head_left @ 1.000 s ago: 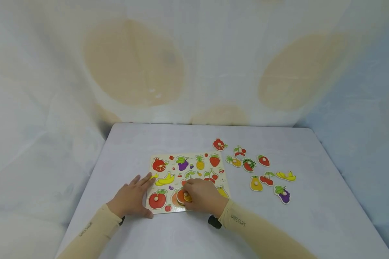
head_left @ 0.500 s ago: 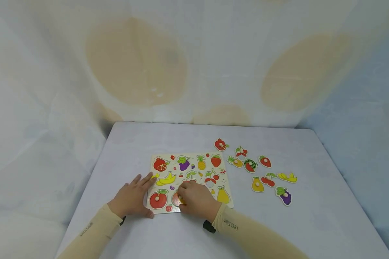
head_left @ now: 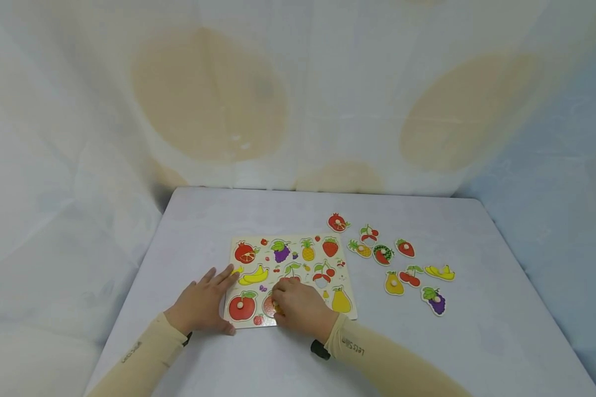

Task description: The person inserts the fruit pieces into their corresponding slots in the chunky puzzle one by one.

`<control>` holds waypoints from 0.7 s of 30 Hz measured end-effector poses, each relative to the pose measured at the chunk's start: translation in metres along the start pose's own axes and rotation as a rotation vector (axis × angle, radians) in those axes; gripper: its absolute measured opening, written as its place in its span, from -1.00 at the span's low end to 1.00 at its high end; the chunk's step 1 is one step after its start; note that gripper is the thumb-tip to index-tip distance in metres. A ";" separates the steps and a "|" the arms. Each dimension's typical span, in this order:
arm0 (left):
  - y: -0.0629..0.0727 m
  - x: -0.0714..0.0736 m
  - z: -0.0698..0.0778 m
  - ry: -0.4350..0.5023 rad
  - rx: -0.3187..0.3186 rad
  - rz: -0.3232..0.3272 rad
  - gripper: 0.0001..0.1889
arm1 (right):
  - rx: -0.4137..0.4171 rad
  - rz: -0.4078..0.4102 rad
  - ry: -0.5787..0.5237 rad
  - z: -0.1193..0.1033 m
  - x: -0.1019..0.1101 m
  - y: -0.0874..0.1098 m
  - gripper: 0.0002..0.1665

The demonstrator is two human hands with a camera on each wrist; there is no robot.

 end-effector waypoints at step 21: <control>0.001 -0.002 0.000 0.004 0.006 -0.019 0.26 | -0.025 0.017 -0.003 0.016 0.013 0.007 -0.62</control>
Point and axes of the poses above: each hand's wrist, its own y-axis away from the middle knuckle, its own x-axis out of the back of the hand, z = x × y, the point moved 6 cm from there along -y, towards the middle knuckle, and after that the axes turned 9 degrees about -x, right-handed, at the moved point
